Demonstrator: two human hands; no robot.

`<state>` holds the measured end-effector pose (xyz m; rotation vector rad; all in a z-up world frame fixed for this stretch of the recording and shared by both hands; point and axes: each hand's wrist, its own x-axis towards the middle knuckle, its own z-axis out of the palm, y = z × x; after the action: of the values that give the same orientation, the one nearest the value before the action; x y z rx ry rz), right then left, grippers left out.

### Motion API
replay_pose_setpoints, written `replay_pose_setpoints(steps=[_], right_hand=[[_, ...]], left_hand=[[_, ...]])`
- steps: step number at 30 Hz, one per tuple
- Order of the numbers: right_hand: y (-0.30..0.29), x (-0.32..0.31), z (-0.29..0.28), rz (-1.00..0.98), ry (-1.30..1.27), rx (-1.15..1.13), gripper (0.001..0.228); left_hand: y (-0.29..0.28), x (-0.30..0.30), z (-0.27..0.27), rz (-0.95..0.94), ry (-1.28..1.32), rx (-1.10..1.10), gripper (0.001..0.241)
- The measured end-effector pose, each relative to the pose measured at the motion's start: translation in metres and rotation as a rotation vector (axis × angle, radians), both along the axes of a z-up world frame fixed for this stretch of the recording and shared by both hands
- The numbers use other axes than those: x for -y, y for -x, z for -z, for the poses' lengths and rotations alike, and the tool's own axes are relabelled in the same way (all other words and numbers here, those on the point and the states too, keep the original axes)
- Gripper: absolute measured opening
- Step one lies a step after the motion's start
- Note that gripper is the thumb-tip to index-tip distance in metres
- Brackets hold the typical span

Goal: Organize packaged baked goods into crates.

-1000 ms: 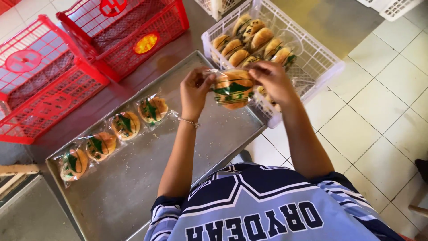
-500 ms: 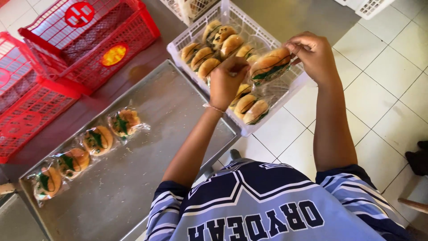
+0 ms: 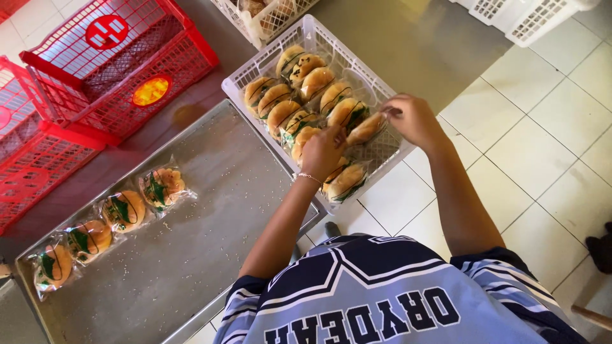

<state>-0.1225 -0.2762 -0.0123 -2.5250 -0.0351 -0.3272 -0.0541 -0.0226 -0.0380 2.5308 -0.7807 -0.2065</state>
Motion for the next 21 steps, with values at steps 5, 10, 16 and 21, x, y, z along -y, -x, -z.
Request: replay_pose_setpoints(steps=[5,10,16,21], right_hand=[[-0.003,-0.008,0.005,0.004,0.131,-0.164,0.029],[-0.003,-0.024,0.013,0.004,0.144,-0.256,0.068],[-0.001,-0.031,0.013,0.063,0.169,-0.235,0.072],[0.004,-0.039,-0.002,0.123,0.118,-0.014,0.07]], left_hand=[[-0.002,0.004,0.003,0.053,0.03,-0.029,0.024],[-0.012,0.009,0.026,0.049,0.0,-0.011,0.027],[-0.003,0.003,0.006,0.053,0.061,-0.042,0.025],[0.0,-0.001,-0.004,0.051,0.084,-0.061,0.023]])
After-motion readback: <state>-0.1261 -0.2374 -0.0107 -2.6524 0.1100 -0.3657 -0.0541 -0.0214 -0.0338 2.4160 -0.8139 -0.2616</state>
